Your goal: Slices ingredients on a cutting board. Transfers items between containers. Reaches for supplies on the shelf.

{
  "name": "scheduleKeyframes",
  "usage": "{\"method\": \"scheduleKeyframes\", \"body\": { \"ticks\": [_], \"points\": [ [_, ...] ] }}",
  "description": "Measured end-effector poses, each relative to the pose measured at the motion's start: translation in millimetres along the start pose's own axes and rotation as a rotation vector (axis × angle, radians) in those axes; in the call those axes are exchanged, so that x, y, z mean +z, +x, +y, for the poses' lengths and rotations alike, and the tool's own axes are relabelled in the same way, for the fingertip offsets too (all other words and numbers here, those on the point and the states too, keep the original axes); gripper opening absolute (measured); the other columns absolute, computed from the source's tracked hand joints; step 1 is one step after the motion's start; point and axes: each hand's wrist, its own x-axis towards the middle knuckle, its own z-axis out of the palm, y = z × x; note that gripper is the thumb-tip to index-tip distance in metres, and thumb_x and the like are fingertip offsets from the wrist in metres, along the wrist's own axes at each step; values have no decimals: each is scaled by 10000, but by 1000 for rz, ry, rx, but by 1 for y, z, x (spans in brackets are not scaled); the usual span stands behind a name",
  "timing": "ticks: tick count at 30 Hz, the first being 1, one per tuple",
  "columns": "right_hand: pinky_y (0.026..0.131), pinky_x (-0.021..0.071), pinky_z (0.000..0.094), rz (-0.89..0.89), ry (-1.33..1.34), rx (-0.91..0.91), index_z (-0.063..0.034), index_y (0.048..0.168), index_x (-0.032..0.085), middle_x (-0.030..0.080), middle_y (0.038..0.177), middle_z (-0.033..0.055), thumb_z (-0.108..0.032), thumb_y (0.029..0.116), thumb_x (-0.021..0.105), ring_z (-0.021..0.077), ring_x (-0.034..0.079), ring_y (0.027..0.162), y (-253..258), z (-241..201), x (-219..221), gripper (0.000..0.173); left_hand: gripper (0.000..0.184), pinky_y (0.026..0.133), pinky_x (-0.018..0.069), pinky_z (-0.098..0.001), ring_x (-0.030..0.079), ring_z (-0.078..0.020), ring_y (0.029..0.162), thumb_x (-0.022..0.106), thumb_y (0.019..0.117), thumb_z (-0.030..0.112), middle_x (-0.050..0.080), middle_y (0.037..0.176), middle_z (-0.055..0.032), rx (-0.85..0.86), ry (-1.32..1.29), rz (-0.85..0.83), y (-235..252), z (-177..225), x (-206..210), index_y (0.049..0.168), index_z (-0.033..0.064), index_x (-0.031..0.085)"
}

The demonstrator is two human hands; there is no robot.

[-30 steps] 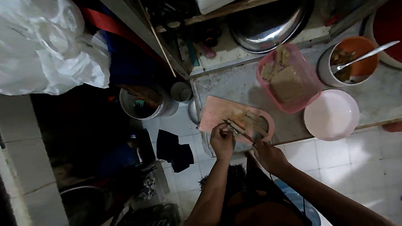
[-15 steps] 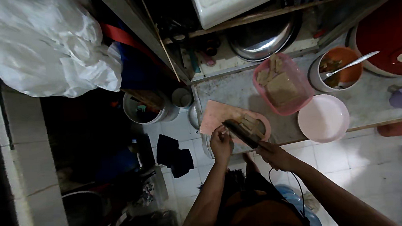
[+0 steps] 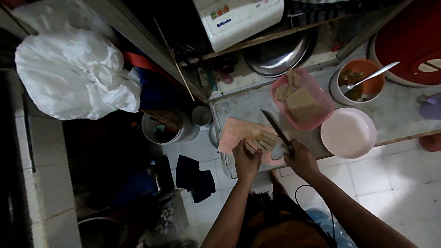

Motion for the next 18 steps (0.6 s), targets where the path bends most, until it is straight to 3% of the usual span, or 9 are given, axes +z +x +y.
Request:
{"method": "scheduleKeyframes", "body": {
  "ticks": [2, 5, 7, 11, 15, 18],
  "points": [
    [865, 548, 542, 24, 50, -56, 19, 1314, 574, 665, 1098, 239, -161, 985, 634, 374, 676, 971, 2, -5, -9, 380, 835, 957, 545, -422, 616, -299, 1136, 806, 868, 203, 498, 1389, -265, -15, -53, 7, -3, 0, 2, 1539, 21, 344],
    [905, 558, 559, 40, 60, -203, 19, 1338, 578, 627, 1268, 239, -117, 987, 643, 384, 675, 1046, 28, -10, -7, 382, 877, 1013, 514, -436, 553, -344, 1233, 792, 863, 149, 450, 1427, -296, -68, -150, 10, -5, 1, 9, 1565, -2, 288],
    [925, 550, 566, 0, 89, -248, 5, 1362, 574, 615, 1300, 240, -117, 978, 665, 387, 662, 1086, 44, -12, -1, 413, 848, 1013, 515, -436, 542, -356, 1244, 788, 865, 124, 438, 1431, -301, -110, -181, 0, -5, 4, 12, 1555, -8, 313],
    [896, 561, 506, -97, 291, -240, 26, 1342, 562, 617, 1244, 233, -40, 935, 688, 334, 658, 1012, 51, -11, 12, 431, 707, 1021, 505, -439, 533, -352, 1253, 745, 910, 131, 456, 1427, -281, -141, -225, -52, -8, 8, 16, 1514, -1, 401],
    [885, 548, 501, -180, 336, -171, 5, 1346, 549, 653, 1109, 227, -69, 963, 674, 315, 658, 969, 51, -14, 15, 409, 568, 873, 583, -395, 630, -313, 1086, 622, 1018, 143, 502, 1360, -270, -200, -387, -65, -7, 12, 17, 1525, 23, 394],
    [818, 552, 434, -239, 423, -134, 13, 1343, 528, 637, 1085, 206, -107, 977, 671, 259, 644, 908, 48, -15, 19, 411, 499, 853, 594, -409, 654, -291, 1046, 534, 1071, 175, 530, 1340, -242, -273, -506, -125, -9, 17, 17, 1526, 49, 371]
  ]
}}
